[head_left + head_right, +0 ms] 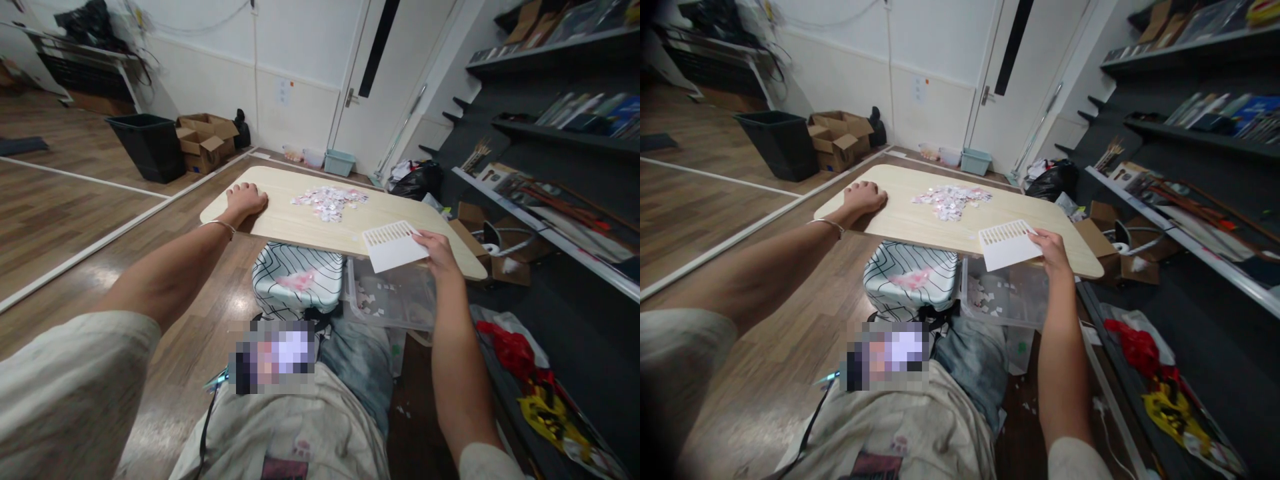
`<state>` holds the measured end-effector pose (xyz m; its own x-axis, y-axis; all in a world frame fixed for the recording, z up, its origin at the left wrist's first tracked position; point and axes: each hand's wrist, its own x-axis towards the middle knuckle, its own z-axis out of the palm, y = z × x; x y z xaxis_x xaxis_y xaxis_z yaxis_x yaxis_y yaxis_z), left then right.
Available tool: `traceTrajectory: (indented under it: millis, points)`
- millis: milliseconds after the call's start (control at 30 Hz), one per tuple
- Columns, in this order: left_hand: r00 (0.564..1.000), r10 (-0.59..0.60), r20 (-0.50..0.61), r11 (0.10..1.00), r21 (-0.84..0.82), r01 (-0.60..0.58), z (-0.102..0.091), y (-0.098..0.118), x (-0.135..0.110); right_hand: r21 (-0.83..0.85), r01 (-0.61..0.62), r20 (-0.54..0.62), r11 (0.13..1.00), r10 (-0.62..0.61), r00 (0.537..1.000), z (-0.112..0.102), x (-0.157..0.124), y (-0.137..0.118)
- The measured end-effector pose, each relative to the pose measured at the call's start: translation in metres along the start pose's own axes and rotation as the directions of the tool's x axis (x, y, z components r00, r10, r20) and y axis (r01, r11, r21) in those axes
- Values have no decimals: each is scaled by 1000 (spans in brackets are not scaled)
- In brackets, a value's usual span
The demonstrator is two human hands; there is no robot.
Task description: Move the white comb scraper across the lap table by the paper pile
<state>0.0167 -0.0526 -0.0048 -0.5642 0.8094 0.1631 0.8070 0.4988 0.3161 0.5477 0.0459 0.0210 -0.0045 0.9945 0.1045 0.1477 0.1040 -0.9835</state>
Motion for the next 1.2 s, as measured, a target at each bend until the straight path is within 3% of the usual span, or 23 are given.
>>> traceTrajectory:
  millis: [233, 433, 800, 1033, 1200]
  points:
    - [1000, 10, 6, 1000, -24, -10, -1, 0, 0, 34, 111, -26, 993, -111, 994, 2, 5, 7]
    - [1000, 4, 0, 1000, -29, -4, -2, 0, -1, -59, 148, -27, 987, -150, 988, 6, 6, 15]
    - [1000, 5, 15, 1000, 6, -5, 0, -1, 2, -140, 145, -26, 979, -150, 988, 10, 11, 18]
    - [1000, 9, 15, 1000, -2, -9, 0, -3, 4, -101, 119, 40, 988, -116, 992, 5, 4, 15]
    - [1000, 7, 7, 1000, -17, -7, -1, -1, 2, -30, 102, -14, 994, -102, 995, 2, 4, 13]
